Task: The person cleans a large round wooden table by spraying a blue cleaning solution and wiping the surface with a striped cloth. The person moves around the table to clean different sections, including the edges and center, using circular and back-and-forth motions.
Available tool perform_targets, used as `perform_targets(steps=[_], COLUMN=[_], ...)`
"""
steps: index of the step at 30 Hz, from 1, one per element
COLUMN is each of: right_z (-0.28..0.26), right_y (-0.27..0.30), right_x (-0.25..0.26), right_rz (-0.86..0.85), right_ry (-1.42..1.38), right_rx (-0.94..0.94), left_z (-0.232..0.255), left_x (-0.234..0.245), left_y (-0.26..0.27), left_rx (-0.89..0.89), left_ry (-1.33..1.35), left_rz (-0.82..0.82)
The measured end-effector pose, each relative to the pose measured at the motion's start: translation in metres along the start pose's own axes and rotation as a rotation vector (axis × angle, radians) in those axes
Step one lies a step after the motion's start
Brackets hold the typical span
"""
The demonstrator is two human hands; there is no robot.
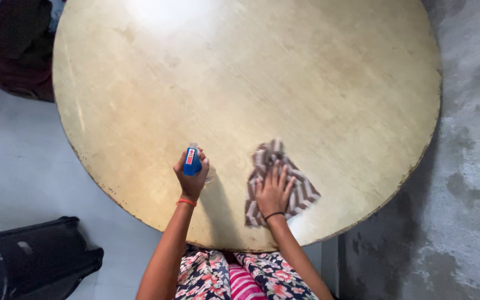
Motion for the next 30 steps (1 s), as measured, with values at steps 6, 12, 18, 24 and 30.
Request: perform_targets(steps=[6, 12, 18, 24, 30], right_z=[0.031, 0.116, -0.031, -0.051, 0.003], right_y=[-0.092, -0.03, 0.063, 0.014, 0.087], right_x=[0.025, 0.064, 0.001, 0.008, 0.02], right_rz=[-0.033, 0.156, -0.086, -0.038, 0.139], right_ry=[-0.004, -0.089, 0.059, -0.045, -0.056], right_rx=[0.054, -0.127, 0.052, 0.104, -0.166], left_z=[-0.009, -0.007, 0.0, 0.002, 0.014], left_x=[-0.001, -0.002, -0.002, -0.001, 0.0], left_y=[0.004, 0.01, 0.004, 0.002, -0.002], left_rx=[0.018, 0.042, 0.015, -0.036, -0.073], left_ry=[0.073, 0.101, 0.122, 0.086, 0.069], left_rz=[-0.02, -0.025, -0.062, -0.178, -0.261])
Point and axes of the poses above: each hand's wrist, its own y-axis away from the middle knuckle, its own x-axis out of the back of the hand, z = x × y, the point moved 8 cm from there along -y, towards the middle knuckle, and after that the axes turned 11 degrees about -y, right-handed, at the moved point
